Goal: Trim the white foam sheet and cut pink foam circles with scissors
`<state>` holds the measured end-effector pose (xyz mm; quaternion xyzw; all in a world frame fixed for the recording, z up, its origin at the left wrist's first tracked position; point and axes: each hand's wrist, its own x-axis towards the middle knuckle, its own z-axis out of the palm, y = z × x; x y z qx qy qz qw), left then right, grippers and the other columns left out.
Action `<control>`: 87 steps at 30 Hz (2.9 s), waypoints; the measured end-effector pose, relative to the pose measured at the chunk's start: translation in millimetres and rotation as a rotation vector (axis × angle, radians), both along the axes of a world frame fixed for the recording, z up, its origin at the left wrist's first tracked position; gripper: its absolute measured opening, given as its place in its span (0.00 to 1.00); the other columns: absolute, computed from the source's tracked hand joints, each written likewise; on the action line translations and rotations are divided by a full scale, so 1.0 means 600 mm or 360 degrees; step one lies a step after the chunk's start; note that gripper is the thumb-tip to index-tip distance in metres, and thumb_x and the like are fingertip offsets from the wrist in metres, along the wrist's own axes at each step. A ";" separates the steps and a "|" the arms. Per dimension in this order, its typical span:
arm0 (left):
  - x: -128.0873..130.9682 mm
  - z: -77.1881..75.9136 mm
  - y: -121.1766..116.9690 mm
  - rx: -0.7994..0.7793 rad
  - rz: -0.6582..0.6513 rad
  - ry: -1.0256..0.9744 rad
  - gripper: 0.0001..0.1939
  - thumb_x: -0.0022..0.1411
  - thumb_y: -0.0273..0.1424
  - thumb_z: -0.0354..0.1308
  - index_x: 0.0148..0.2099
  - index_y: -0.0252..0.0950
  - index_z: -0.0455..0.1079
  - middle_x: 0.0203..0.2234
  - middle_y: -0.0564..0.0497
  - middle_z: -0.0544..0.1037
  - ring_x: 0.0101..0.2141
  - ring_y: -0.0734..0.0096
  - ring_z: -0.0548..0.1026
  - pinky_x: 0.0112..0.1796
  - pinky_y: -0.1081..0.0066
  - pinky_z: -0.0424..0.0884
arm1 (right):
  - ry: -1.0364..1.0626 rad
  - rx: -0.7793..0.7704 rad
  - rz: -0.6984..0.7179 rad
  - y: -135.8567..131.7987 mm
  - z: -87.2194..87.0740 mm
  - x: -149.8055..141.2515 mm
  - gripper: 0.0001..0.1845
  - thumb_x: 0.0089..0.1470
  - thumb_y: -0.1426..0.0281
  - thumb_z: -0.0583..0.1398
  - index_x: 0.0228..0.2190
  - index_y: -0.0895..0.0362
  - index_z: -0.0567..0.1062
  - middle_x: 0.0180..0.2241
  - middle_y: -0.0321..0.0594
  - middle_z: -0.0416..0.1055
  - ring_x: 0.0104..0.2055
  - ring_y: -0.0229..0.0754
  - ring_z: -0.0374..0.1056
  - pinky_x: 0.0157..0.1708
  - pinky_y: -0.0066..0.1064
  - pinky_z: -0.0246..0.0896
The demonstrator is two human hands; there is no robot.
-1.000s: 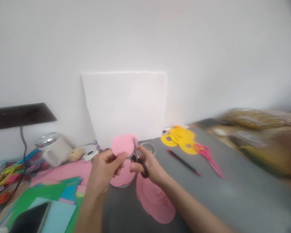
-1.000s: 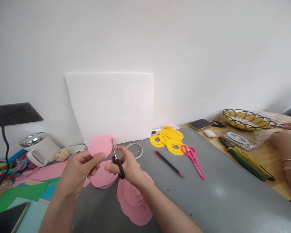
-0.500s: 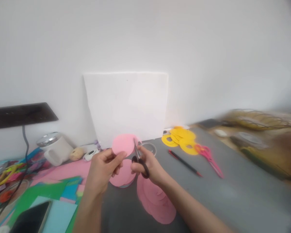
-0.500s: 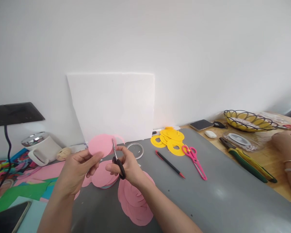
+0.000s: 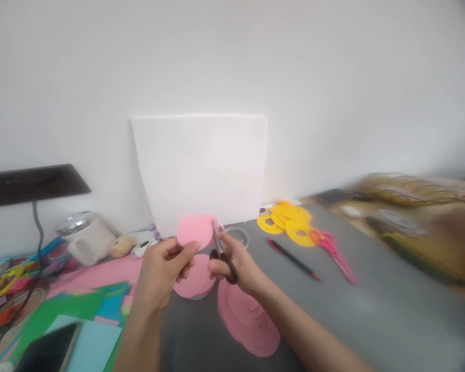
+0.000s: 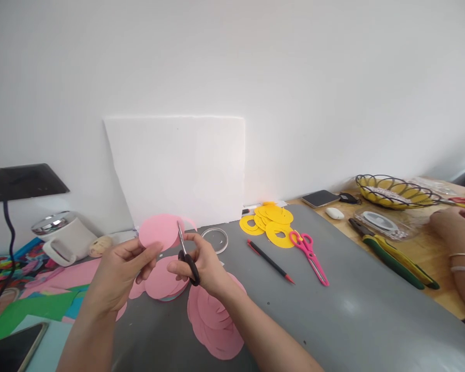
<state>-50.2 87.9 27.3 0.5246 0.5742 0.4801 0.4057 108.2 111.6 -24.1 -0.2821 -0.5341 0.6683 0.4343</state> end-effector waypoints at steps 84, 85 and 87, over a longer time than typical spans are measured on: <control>-0.019 0.002 -0.002 0.0231 0.0150 0.0140 0.13 0.54 0.38 0.61 0.22 0.36 0.69 0.13 0.56 0.67 0.16 0.77 0.64 0.17 0.75 0.60 | 0.0105 0.0049 0.0112 0.007 0.003 0.015 0.23 0.39 0.67 0.71 0.35 0.57 0.67 0.21 0.28 0.64 0.23 0.31 0.57 0.21 0.23 0.50; -0.019 0.001 -0.002 0.0226 0.0158 0.0138 0.13 0.55 0.38 0.60 0.24 0.36 0.70 0.14 0.56 0.69 0.16 0.76 0.66 0.18 0.75 0.62 | 0.0116 0.0090 0.0191 0.007 0.003 0.015 0.24 0.37 0.67 0.72 0.35 0.57 0.67 0.21 0.29 0.64 0.23 0.31 0.57 0.22 0.24 0.51; -0.020 -0.001 0.000 0.0236 0.0195 0.0142 0.12 0.55 0.39 0.60 0.26 0.36 0.71 0.16 0.54 0.72 0.17 0.74 0.68 0.19 0.74 0.65 | 0.0106 0.0135 0.0346 0.007 0.000 0.014 0.25 0.36 0.68 0.72 0.35 0.58 0.68 0.21 0.30 0.66 0.22 0.32 0.58 0.24 0.26 0.55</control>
